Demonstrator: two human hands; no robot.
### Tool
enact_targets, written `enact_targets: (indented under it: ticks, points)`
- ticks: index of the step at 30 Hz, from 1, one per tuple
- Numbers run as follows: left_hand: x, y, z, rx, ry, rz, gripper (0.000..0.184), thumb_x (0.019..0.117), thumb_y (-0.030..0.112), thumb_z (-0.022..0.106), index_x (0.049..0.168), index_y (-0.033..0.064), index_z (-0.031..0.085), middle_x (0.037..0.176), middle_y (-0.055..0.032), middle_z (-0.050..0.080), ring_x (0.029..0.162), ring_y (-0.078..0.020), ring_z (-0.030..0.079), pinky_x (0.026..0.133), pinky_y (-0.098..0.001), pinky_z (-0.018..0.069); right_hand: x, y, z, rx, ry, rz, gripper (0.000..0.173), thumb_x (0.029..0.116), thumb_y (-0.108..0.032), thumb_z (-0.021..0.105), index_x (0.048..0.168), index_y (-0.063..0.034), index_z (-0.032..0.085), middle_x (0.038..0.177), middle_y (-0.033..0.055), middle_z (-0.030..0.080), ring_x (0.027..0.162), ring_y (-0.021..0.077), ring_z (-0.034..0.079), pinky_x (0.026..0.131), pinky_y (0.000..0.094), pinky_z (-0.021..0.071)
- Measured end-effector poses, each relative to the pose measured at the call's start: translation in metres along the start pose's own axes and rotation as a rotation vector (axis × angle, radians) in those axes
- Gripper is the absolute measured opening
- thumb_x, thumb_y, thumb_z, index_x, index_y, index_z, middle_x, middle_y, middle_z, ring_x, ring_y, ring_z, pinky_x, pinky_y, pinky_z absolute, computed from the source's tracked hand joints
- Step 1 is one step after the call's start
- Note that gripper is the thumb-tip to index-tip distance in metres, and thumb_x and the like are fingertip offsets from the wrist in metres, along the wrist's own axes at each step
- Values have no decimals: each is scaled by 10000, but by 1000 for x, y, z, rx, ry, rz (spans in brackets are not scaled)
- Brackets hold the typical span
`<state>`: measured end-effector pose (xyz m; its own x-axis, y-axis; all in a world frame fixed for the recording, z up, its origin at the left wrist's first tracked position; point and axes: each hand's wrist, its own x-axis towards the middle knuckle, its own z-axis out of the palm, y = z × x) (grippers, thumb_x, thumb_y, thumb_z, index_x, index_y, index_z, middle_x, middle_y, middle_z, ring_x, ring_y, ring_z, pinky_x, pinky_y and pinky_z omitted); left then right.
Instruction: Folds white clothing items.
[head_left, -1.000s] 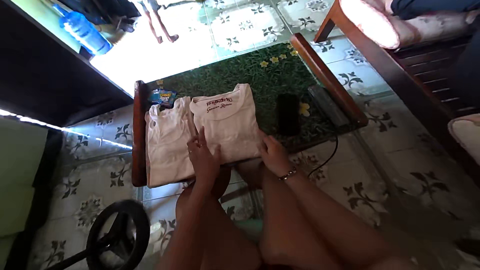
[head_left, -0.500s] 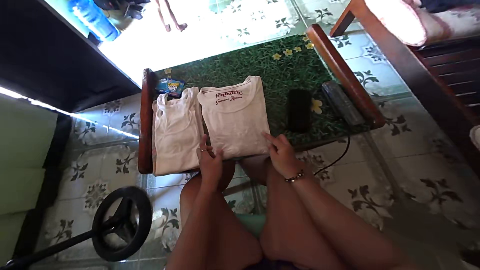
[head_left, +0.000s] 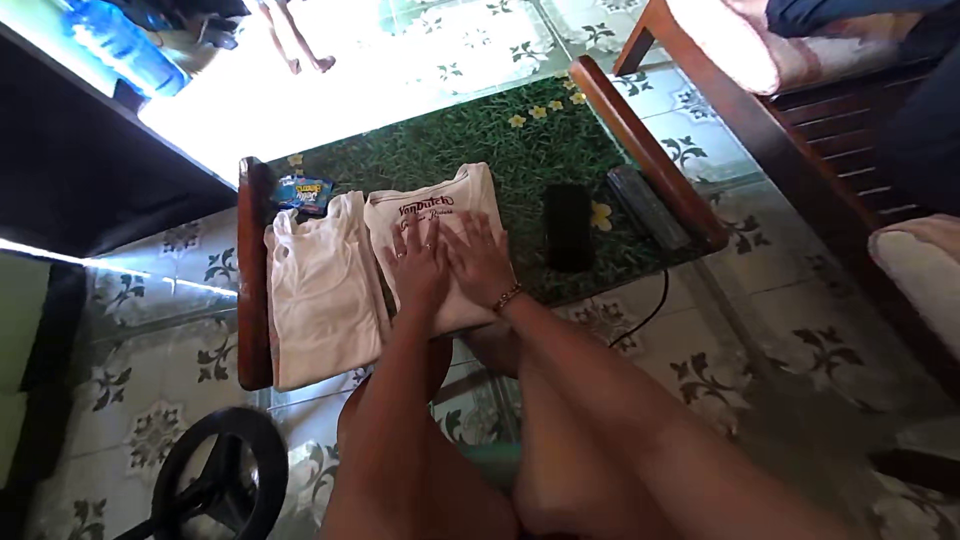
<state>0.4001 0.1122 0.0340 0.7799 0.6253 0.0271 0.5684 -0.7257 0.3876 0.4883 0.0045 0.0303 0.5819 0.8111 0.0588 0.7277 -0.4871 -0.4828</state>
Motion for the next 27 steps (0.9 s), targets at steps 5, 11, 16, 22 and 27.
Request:
enact_targets:
  ticks: [5,11,16,22,27]
  points:
    - [-1,-2,3,11,48,7,510,1096,417,287,1591,323,366,1714,-82,136,1569,-383,86,1171,-728,121,1,-3,-5,-19,-48,24,555,1070,-405,369,1616,-394,273,1709,131,147,1568,427,42,1109,821,67]
    - [-4,-5,7,-10,118,-17,619,1060,477,273,1624,221,293,1687,-240,90,1557,-430,93,1201,-678,123,33,10,2,58,186,-158,648,1001,-312,479,1618,-197,320,1665,204,253,1556,420,158,1177,742,95]
    - [-1,-6,5,-6,81,-47,624,1075,507,213,1604,206,347,1689,-214,128,1560,-410,99,1210,-664,112,74,14,-8,50,-75,-113,710,1024,-673,300,1622,-289,307,1691,128,226,1577,351,119,1206,715,28]
    - [-2,-1,7,2,79,-75,608,1056,503,289,1619,275,302,1691,-211,123,1567,-405,63,1207,-687,76,99,35,-15,29,-149,-153,701,1038,-650,298,1626,-269,296,1685,115,254,1574,349,138,1213,708,13]
    - [-5,4,2,29,46,-154,563,1043,581,293,1593,464,276,1708,-163,90,1551,-471,25,1135,-793,73,99,35,-10,-10,-114,-163,755,1011,-707,258,1619,-263,318,1669,138,286,1562,377,168,1203,723,50]
